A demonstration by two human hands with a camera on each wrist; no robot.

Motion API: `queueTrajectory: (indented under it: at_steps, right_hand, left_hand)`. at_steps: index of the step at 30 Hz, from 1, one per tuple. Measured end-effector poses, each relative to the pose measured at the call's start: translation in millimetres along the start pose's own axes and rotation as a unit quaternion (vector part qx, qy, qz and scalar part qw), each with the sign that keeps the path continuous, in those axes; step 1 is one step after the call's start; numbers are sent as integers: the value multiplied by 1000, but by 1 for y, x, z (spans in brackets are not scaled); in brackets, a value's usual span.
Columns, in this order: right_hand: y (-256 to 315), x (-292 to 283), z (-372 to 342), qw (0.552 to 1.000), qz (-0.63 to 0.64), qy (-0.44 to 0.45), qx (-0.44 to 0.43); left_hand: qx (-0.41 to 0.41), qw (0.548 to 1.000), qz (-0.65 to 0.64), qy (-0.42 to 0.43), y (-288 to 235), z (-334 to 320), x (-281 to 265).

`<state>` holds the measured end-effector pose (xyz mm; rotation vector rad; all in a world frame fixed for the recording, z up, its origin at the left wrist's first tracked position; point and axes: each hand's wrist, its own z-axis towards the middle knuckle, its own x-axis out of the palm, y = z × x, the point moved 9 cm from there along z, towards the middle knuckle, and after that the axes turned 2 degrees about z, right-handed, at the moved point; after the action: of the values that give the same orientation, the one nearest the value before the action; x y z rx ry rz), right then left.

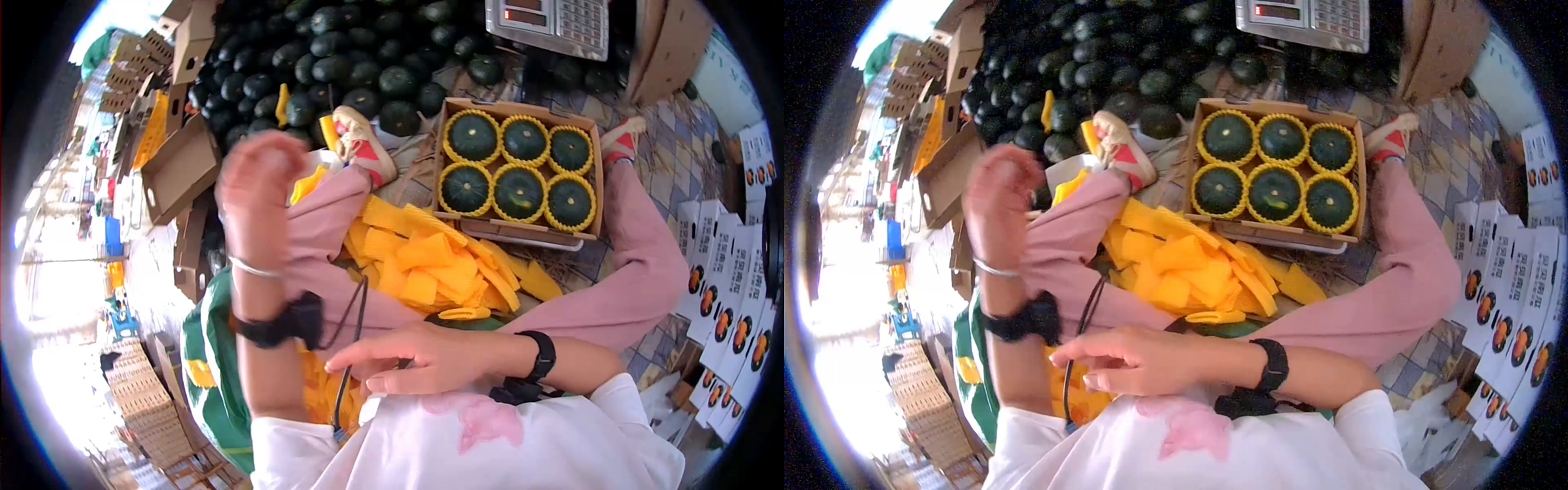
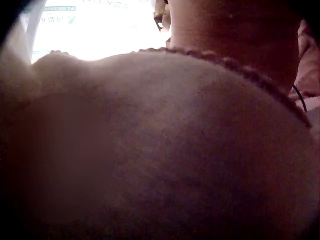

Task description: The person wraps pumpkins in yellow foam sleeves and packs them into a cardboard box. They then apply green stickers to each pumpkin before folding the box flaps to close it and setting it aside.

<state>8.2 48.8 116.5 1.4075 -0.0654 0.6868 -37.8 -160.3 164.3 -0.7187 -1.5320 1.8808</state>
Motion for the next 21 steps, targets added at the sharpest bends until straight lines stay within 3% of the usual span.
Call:
queueTrajectory:
  at_steps: [1,2,3,4,7,8,9,10,11,12,14,16,17,19,21]
  right_hand:
    - [-1,6,3,998,-64,14,-14]
    - [-9,20,7,998,-34,55,8]
    - [-16,36,12,995,-5,98,31]
    - [-23,50,16,988,22,142,53]
    - [-40,44,36,979,164,117,43]
    - [-44,36,43,971,216,90,43]
    - [-51,39,48,968,208,84,110]
    - [-37,48,56,983,128,108,79]
    - [-21,62,68,990,47,128,47]
    - [-10,75,78,989,-34,144,17]
    - [-14,118,86,974,40,224,-11]
    - [-27,155,88,936,93,333,-68]
    - [-33,164,88,928,82,357,-64]
    - [-44,180,83,910,68,406,-58]
    - [-89,176,79,905,-103,411,-31]
  left_hand:
    - [-2,996,-84,40,-13,19,-39]
    - [-8,961,-256,-99,-19,33,-78]
    - [-4,958,-287,-3,-31,58,-106]
    - [8,952,-301,55,-41,85,-137]
    - [11,961,-255,-108,-80,146,-215]
    - [36,966,-233,-111,-97,162,-226]
    - [38,959,-281,15,-112,180,-225]
    - [51,970,-207,-120,-119,216,-278]
    - [49,977,-191,-86,-128,244,-293]
    - [45,982,-178,-50,-133,259,-295]
    - [7,974,-164,-154,-145,202,-185]
    - [26,973,-177,-146,-163,205,-177]
    - [105,984,-55,-131,-186,217,-184]
    - [30,987,-130,-88,-197,231,-196]
    - [71,989,-124,-41,-228,214,-190]
